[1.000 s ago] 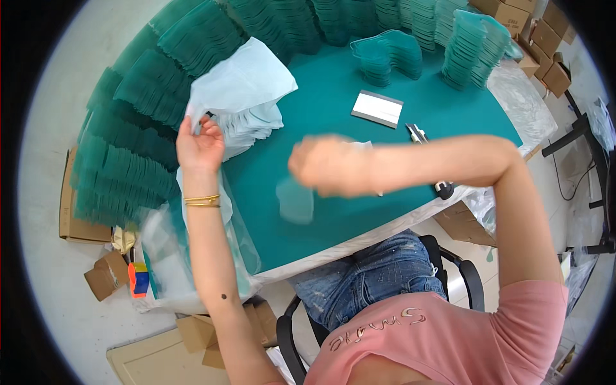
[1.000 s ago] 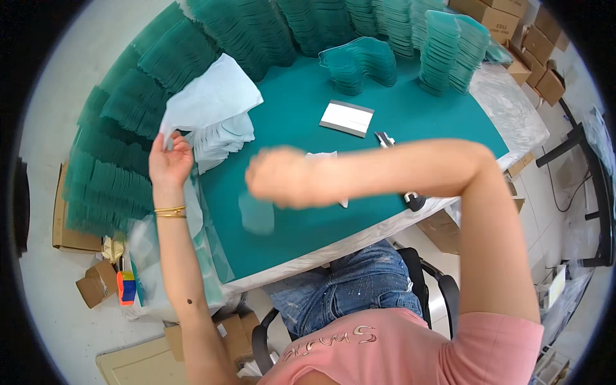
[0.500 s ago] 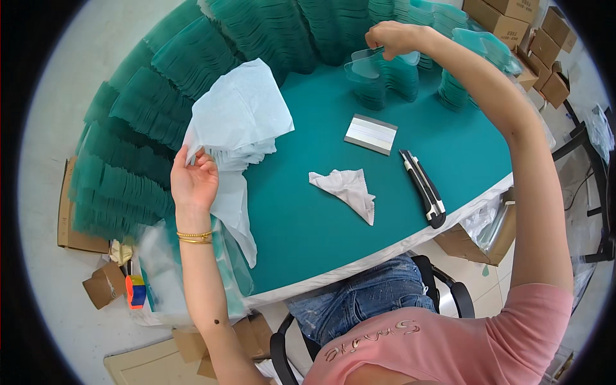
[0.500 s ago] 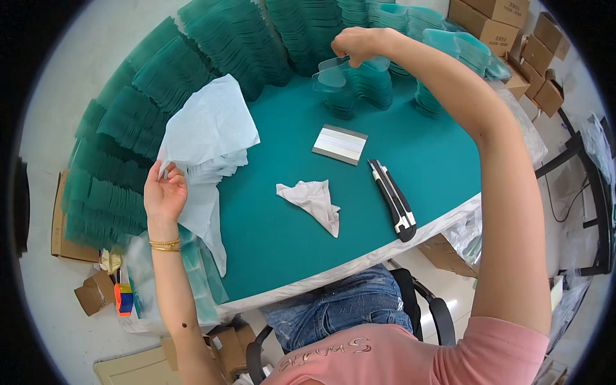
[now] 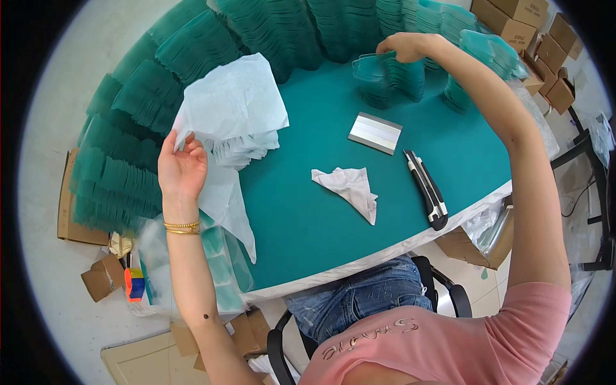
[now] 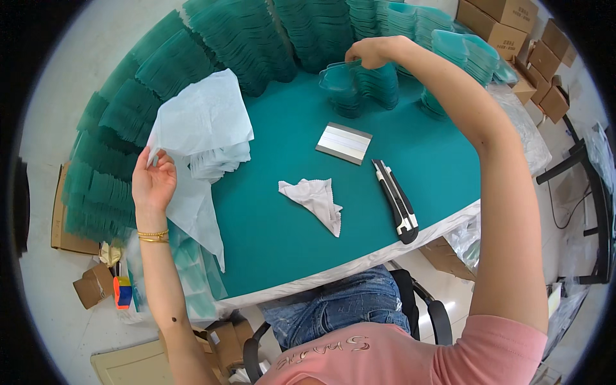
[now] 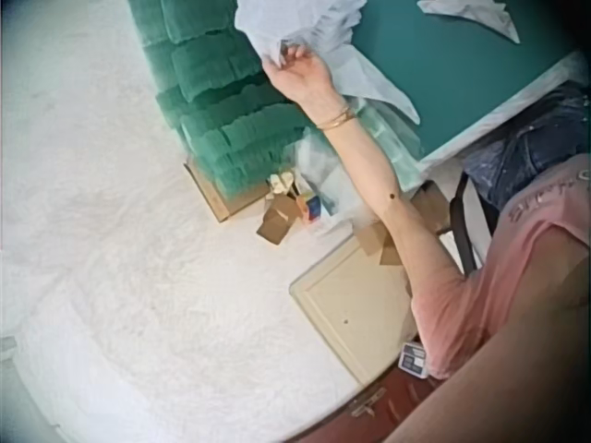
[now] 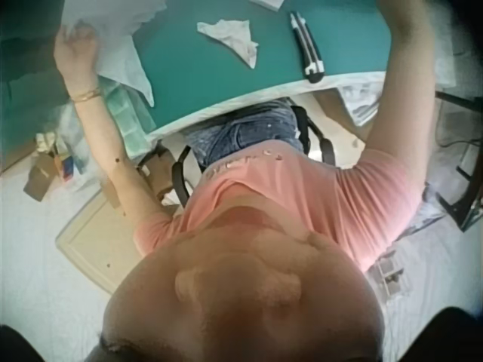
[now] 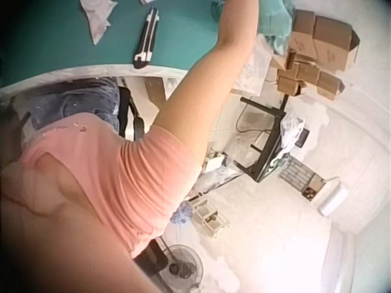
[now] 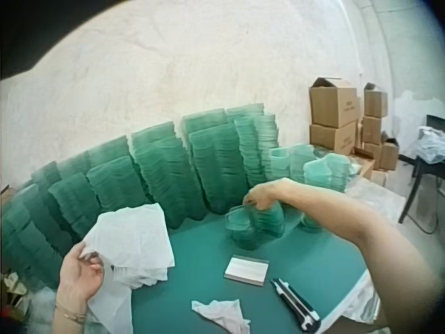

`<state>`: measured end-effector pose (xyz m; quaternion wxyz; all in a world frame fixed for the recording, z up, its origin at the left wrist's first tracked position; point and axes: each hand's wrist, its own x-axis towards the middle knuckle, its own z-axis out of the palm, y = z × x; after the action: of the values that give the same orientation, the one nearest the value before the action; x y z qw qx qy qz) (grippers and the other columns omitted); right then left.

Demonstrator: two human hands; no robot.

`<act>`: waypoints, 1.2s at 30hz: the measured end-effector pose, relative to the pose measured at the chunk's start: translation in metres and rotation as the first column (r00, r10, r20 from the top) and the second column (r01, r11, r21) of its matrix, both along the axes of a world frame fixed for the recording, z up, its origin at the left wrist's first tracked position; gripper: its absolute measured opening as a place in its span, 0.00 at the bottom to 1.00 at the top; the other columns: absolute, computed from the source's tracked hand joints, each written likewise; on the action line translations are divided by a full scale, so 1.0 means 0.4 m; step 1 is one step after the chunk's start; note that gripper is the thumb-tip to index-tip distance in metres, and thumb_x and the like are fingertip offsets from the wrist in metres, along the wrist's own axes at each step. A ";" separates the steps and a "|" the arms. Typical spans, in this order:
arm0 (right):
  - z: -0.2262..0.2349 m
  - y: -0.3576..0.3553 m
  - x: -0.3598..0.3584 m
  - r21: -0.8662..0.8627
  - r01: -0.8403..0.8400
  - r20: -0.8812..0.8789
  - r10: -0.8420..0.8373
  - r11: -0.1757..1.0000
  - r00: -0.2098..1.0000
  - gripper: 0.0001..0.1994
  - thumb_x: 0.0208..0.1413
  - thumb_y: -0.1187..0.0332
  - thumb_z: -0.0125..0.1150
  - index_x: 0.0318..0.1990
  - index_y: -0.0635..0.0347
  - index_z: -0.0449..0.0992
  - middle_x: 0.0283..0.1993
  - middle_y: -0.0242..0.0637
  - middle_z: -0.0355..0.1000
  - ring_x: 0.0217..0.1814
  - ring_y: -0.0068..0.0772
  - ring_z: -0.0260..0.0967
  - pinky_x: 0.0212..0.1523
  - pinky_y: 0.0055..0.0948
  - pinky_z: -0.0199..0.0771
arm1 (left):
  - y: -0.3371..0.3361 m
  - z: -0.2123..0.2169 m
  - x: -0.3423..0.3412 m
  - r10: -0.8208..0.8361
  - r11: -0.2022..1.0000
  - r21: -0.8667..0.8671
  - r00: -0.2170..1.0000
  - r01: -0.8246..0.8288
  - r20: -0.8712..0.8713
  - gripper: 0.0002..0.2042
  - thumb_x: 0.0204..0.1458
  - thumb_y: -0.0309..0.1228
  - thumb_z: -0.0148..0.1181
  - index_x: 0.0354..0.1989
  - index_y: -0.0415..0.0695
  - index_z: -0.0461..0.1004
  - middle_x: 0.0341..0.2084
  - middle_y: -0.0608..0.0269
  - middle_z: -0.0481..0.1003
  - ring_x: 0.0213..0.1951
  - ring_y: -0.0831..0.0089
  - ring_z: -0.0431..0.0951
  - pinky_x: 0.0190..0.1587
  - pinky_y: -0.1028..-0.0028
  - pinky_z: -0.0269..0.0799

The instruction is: The person applies protective film onto goggle lenses, smoothing the film with a squeegee. The person wipes the lenses with a cloth and unwraps additional lenses from paper sheets to repeat the process.

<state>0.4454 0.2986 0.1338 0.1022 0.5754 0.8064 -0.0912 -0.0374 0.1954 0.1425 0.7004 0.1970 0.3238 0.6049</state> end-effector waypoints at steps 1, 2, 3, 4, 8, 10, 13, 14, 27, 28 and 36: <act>0.000 -0.008 0.020 0.039 -0.016 0.014 0.016 0.999 1.000 0.32 0.42 0.85 0.45 0.60 0.60 0.69 0.58 0.48 0.70 0.62 0.49 0.66 0.63 0.40 0.66 | 0.005 0.008 0.008 -0.014 1.000 0.024 1.000 0.014 -0.003 0.10 0.62 0.33 0.50 0.39 0.37 0.69 0.28 0.62 0.71 0.29 0.75 0.67 0.28 0.79 0.68; -0.003 -0.013 0.035 0.078 -0.033 0.027 0.031 0.996 0.999 0.29 0.46 0.83 0.47 0.60 0.60 0.69 0.56 0.48 0.72 0.61 0.49 0.67 0.62 0.41 0.67 | 0.007 0.016 0.016 -0.021 0.999 0.038 1.000 0.021 -0.013 0.10 0.62 0.33 0.50 0.39 0.37 0.69 0.28 0.62 0.71 0.29 0.75 0.66 0.28 0.79 0.68; -0.015 -0.015 0.039 0.077 -0.029 0.031 0.026 0.997 0.999 0.29 0.46 0.83 0.47 0.60 0.60 0.69 0.56 0.48 0.72 0.61 0.49 0.67 0.62 0.41 0.67 | 0.008 0.020 0.025 -0.025 0.999 0.037 1.000 0.026 -0.010 0.10 0.62 0.33 0.50 0.39 0.37 0.69 0.28 0.62 0.71 0.29 0.75 0.66 0.28 0.79 0.68; -0.022 -0.027 0.004 0.208 0.002 -0.062 0.012 0.978 0.998 0.25 0.50 0.78 0.49 0.59 0.60 0.70 0.55 0.48 0.72 0.60 0.49 0.68 0.62 0.41 0.67 | 0.009 0.025 0.025 -0.020 0.999 0.049 0.999 0.022 -0.029 0.10 0.62 0.33 0.50 0.39 0.37 0.69 0.28 0.63 0.71 0.29 0.75 0.66 0.28 0.79 0.67; -0.080 -0.050 -0.129 0.485 -0.187 -0.084 0.258 0.854 0.962 0.24 0.59 0.56 0.55 0.60 0.56 0.70 0.62 0.45 0.67 0.63 0.49 0.64 0.64 0.41 0.63 | 0.026 0.026 0.026 -0.134 0.979 0.151 0.990 0.139 -0.039 0.10 0.62 0.34 0.51 0.40 0.39 0.71 0.29 0.64 0.71 0.31 0.76 0.67 0.32 0.78 0.68; -0.101 -0.069 -0.167 0.563 -0.296 0.064 0.317 0.771 0.946 0.25 0.58 0.54 0.56 0.60 0.56 0.70 0.65 0.44 0.64 0.65 0.50 0.62 0.66 0.40 0.61 | 0.040 0.041 0.091 0.038 0.982 0.191 0.973 0.006 -0.228 0.10 0.62 0.34 0.51 0.43 0.41 0.72 0.33 0.65 0.72 0.35 0.76 0.68 0.37 0.76 0.68; -0.030 -0.107 -0.290 0.707 -0.120 -0.400 0.534 0.697 0.745 0.38 0.52 0.51 0.66 0.66 0.62 0.59 0.68 0.51 0.59 0.68 0.54 0.58 0.68 0.39 0.57 | 0.047 0.110 0.163 0.344 0.879 0.471 0.787 -0.078 -0.512 0.15 0.57 0.36 0.58 0.51 0.45 0.75 0.43 0.66 0.76 0.45 0.76 0.71 0.50 0.73 0.65; -0.010 -0.136 -0.354 0.716 -0.004 -0.553 0.572 0.698 0.606 0.43 0.49 0.51 0.69 0.67 0.65 0.55 0.66 0.55 0.59 0.67 0.54 0.59 0.67 0.39 0.59 | 0.055 0.136 0.167 0.323 0.832 0.555 0.787 0.029 -0.525 0.18 0.56 0.36 0.60 0.53 0.44 0.73 0.46 0.65 0.75 0.50 0.75 0.70 0.53 0.72 0.63; 0.094 -0.123 -0.395 0.727 0.346 -0.556 0.213 0.593 0.803 0.08 0.48 0.66 0.55 0.29 0.62 0.74 0.27 0.54 0.73 0.33 0.59 0.73 0.35 0.52 0.73 | 0.281 -0.089 0.207 0.568 0.632 0.171 -0.302 0.756 -0.766 0.08 0.47 0.25 0.56 0.32 0.43 0.82 0.36 0.48 0.78 0.40 0.55 0.79 0.44 0.64 0.75; 0.102 -0.134 -0.393 0.723 0.352 -0.560 0.205 0.595 0.803 0.08 0.48 0.66 0.55 0.29 0.61 0.75 0.27 0.53 0.74 0.32 0.59 0.74 0.34 0.52 0.73 | 0.303 -0.120 0.202 0.584 0.608 0.076 -0.381 0.790 -0.717 0.08 0.47 0.24 0.57 0.33 0.43 0.81 0.34 0.50 0.79 0.40 0.56 0.79 0.43 0.64 0.75; 0.096 -0.174 -0.348 0.716 0.270 -0.481 0.175 0.643 0.859 0.09 0.49 0.68 0.54 0.33 0.60 0.79 0.27 0.53 0.75 0.31 0.56 0.75 0.33 0.50 0.75 | 0.394 -0.170 0.273 0.504 0.507 -0.492 -0.707 0.708 -0.496 0.04 0.40 0.31 0.61 0.24 0.49 0.81 0.36 0.49 0.79 0.39 0.48 0.78 0.43 0.61 0.74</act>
<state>0.3064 0.2289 0.1722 -0.3691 0.5401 0.7489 0.1061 0.0720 0.3529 0.0745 -0.0340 0.9070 0.3638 -0.2093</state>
